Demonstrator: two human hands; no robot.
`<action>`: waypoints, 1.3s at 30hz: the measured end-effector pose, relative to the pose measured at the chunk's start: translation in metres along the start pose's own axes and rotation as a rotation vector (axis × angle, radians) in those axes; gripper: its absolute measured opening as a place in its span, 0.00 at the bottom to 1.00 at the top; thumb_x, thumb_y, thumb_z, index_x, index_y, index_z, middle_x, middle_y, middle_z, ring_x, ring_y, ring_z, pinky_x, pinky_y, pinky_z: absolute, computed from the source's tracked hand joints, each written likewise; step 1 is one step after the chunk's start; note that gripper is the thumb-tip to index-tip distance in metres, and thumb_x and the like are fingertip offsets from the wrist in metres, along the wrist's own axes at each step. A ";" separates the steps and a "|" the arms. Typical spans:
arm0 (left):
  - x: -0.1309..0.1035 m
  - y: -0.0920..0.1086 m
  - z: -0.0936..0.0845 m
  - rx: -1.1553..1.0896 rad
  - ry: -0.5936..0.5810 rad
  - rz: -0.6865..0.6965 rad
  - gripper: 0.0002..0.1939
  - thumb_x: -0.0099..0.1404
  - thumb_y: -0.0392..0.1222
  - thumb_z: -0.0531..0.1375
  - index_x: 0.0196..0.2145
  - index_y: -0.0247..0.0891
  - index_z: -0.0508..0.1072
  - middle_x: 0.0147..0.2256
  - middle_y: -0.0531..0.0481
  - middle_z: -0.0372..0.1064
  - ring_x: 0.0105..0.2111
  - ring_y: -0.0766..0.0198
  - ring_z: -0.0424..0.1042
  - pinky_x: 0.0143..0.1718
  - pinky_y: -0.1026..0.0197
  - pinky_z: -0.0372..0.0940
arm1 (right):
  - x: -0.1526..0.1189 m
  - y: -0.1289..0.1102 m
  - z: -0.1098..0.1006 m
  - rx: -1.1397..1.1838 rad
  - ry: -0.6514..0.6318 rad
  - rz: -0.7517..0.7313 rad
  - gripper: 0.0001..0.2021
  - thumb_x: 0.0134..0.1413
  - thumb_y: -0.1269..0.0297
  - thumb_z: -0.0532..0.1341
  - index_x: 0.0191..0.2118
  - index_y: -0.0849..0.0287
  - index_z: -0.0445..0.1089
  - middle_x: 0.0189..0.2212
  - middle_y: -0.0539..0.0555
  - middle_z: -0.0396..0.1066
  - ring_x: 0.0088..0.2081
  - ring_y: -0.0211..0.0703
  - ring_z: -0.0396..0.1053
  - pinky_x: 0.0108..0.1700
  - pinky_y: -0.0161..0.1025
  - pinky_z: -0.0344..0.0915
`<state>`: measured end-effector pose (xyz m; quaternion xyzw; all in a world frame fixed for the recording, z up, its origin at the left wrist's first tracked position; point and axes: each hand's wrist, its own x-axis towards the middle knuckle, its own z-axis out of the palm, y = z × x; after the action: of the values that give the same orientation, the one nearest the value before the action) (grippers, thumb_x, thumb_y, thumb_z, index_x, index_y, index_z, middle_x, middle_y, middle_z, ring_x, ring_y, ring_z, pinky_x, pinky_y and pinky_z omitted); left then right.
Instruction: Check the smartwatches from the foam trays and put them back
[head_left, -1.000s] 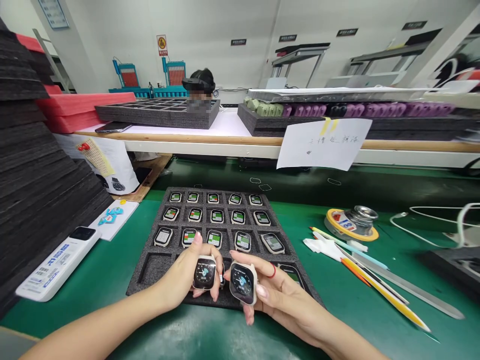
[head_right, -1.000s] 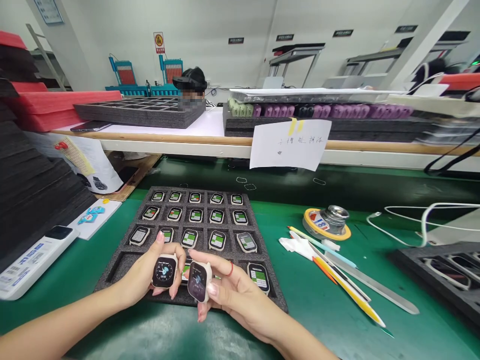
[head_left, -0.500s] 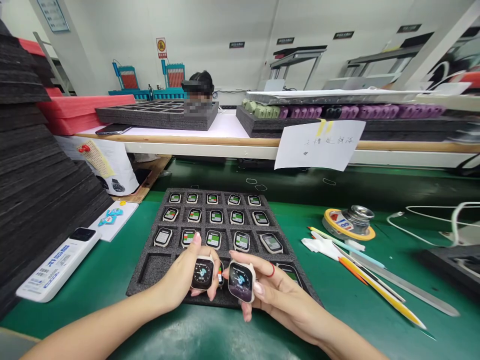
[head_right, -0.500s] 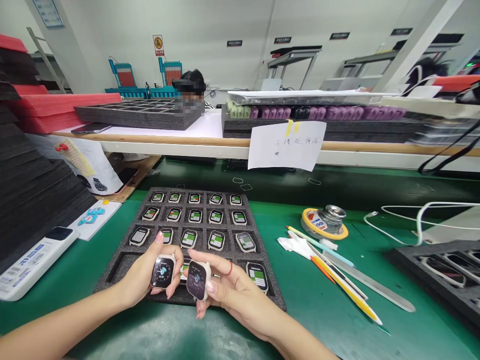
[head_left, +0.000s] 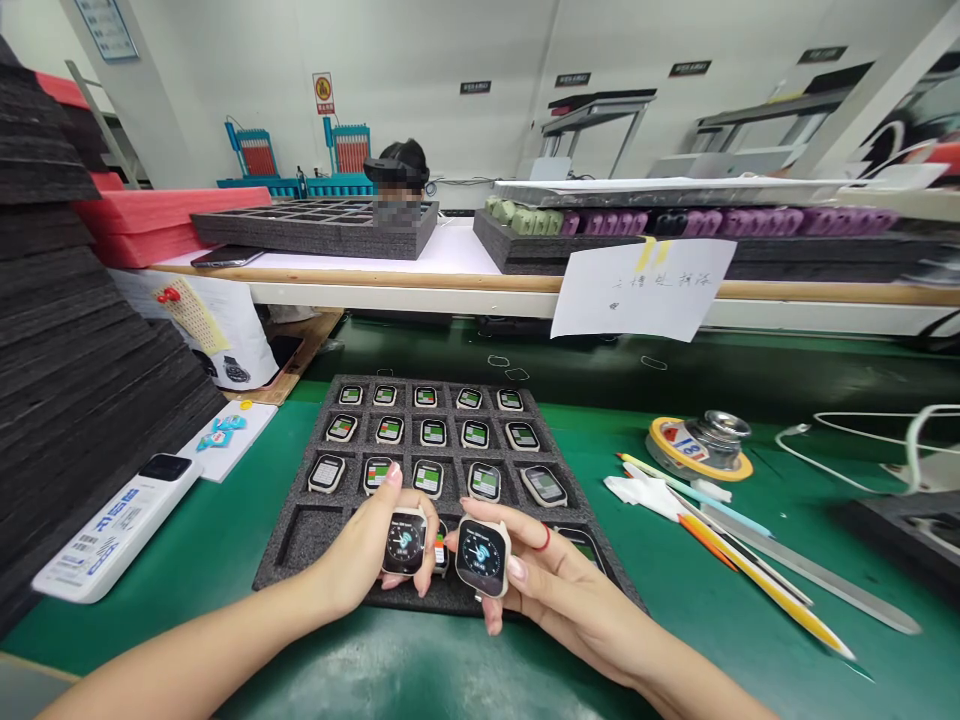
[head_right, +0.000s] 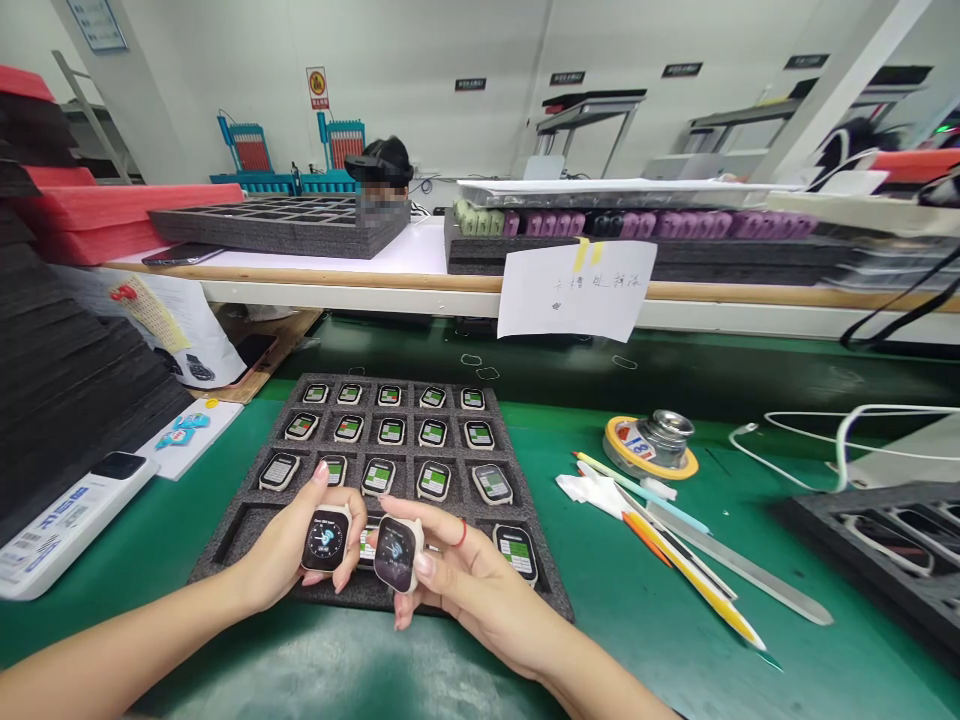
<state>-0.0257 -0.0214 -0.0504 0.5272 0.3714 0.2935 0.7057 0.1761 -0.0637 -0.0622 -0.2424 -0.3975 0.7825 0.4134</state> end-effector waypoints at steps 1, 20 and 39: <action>0.000 0.000 0.000 -0.001 0.001 0.001 0.33 0.68 0.66 0.38 0.23 0.38 0.65 0.13 0.51 0.64 0.11 0.72 0.49 0.13 0.68 0.43 | 0.000 0.000 0.000 -0.004 0.002 -0.001 0.20 0.55 0.57 0.67 0.54 0.45 0.71 0.35 0.50 0.71 0.31 0.37 0.69 0.40 0.44 0.69; -0.001 0.000 0.001 -0.012 0.011 0.022 0.34 0.67 0.66 0.39 0.22 0.37 0.65 0.13 0.51 0.64 0.11 0.71 0.50 0.13 0.69 0.43 | 0.002 0.001 0.000 -0.058 -0.020 -0.018 0.20 0.55 0.57 0.67 0.54 0.42 0.71 0.35 0.49 0.71 0.32 0.36 0.70 0.40 0.42 0.69; 0.001 0.004 -0.003 0.119 0.060 -0.045 0.33 0.65 0.69 0.43 0.29 0.36 0.69 0.18 0.54 0.63 0.14 0.73 0.55 0.15 0.70 0.46 | 0.000 0.000 0.000 -0.124 0.166 -0.086 0.24 0.59 0.54 0.63 0.60 0.47 0.66 0.45 0.54 0.73 0.33 0.39 0.70 0.44 0.44 0.67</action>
<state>-0.0277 -0.0182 -0.0474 0.5508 0.4207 0.2707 0.6681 0.1766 -0.0637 -0.0620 -0.3144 -0.4196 0.7150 0.4624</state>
